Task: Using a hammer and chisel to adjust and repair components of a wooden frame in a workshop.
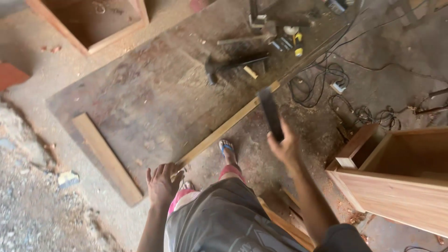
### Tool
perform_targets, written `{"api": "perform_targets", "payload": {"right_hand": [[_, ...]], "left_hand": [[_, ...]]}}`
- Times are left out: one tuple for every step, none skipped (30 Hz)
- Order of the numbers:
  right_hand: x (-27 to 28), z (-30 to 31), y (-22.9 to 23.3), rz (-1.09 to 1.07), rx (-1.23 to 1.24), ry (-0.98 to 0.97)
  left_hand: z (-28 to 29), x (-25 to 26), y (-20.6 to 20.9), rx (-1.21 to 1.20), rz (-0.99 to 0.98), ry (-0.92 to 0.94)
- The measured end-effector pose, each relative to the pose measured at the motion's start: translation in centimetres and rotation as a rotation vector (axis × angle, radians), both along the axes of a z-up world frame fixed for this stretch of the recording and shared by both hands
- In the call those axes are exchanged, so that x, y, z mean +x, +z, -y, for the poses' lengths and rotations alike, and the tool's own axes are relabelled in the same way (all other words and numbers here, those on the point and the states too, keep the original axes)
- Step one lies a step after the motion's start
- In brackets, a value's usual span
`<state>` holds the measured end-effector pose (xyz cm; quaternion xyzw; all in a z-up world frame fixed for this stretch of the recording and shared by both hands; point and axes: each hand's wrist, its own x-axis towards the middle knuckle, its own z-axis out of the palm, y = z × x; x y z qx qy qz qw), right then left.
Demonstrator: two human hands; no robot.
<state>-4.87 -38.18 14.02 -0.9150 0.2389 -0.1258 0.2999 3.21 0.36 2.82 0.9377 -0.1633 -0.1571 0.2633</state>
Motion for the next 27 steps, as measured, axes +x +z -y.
{"api": "perform_targets", "payload": {"right_hand": [[1.0, 3.3, -1.0, 0.008, -0.005, -0.008], [2.1, 6.8, -2.1, -0.043, 0.029, -0.133], [3.3, 10.4, -3.2, -0.093, 0.064, -0.257], [4.7, 13.6, -4.0, -0.083, 0.061, -0.258], [6.2, 16.9, -4.9, -0.147, 0.094, -0.357], [8.0, 20.4, -5.7, -0.211, 0.127, -0.450], [8.9, 25.2, -8.8, -0.200, 0.124, -0.445], [10.4, 30.3, -11.8, -0.185, -0.040, -0.403], [12.1, 35.6, -14.9, -0.168, -0.204, -0.359], [14.1, 38.6, -16.2, -0.170, -0.205, -0.335], [16.2, 41.5, -17.6, -0.197, -0.169, -0.344], [17.8, 44.3, -19.0, -0.238, -0.132, -0.346], [20.1, 46.6, -19.7, -0.254, -0.132, -0.316], [21.5, 48.1, -20.5, -0.379, -0.147, -0.301], [22.7, 49.5, -21.2, -0.503, -0.164, -0.283], [24.5, 51.3, -22.0, -0.499, -0.165, -0.266], [26.3, 52.9, -22.9, -0.508, -0.142, -0.236], [26.8, 53.9, -23.8, -0.531, -0.114, -0.208], [27.8, 55.7, -25.5, -0.541, -0.111, -0.193], [28.6, 57.5, -27.2, -0.463, -0.165, -0.131], [29.4, 59.2, -28.9, -0.385, -0.218, -0.070], [30.0, 59.7, -28.4, -0.390, -0.216, -0.069], [30.6, 60.0, -28.0, -0.473, -0.219, -0.099], [31.8, 60.1, -27.5, -0.549, -0.222, -0.121], [32.6, 60.9, -26.6, -0.547, -0.221, -0.113], [32.9, 61.0, -26.1, -0.598, -0.252, -0.069], [33.1, 60.9, -25.6, -0.647, -0.283, -0.025]], "left_hand": [[0.7, 0.6, -0.2, -0.005, 0.008, -0.008], [1.6, 1.3, -0.5, -0.004, -0.021, -0.032], [2.5, 2.1, -0.8, -0.003, -0.050, -0.056], [3.6, 2.8, -0.3, -0.007, -0.040, -0.057], [4.9, 3.6, 0.2, -0.059, -0.062, -0.048], [6.4, 4.3, 0.6, -0.112, -0.083, -0.033], [8.0, 5.2, 1.3, -0.117, -0.073, -0.029], [10.0, 6.0, 2.0, -0.178, -0.095, 0.038], [12.1, 6.9, 2.7, -0.240, -0.117, 0.105], [14.2, 7.4, 2.6, -0.240, -0.119, 0.128], [16.3, 7.9, 2.5, -0.237, -0.097, 0.252], [18.4, 7.8, 2.6, -0.227, -0.086, 0.382], [20.9, 7.8, 2.4, -0.219, -0.098, 0.412], [22.7, 7.5, 2.6, -0.246, -0.106, 0.476], [24.5, 7.0, 2.9, -0.272, -0.113, 0.540], [26.5, 6.9, 1.9, -0.272, -0.106, 0.557], [28.3, 6.6, 0.8, -0.257, -0.113, 0.529], [29.6, 5.5, 0.1, -0.232, -0.132, 0.498], [30.1, 4.3, -1.0, -0.223, -0.139, 0.512], [30.6, 3.3, -2.2, -0.175, -0.092, 0.527], [30.9, 2.2, -3.4, -0.126, -0.045, 0.541], [31.1, 1.2, -4.3, -0.123, -0.050, 0.541], [31.0, 0.1, -5.1, -0.094, -0.063, 0.582], [31.0, -1.0, -5.9, -0.066, -0.071, 0.632], [31.7, -1.0, -6.0, -0.063, -0.068, 0.640], [32.0, -1.8, -5.7, -0.099, 0.000, 0.679], [32.0, -2.6, -5.4, -0.135, 0.070, 0.717]]}}
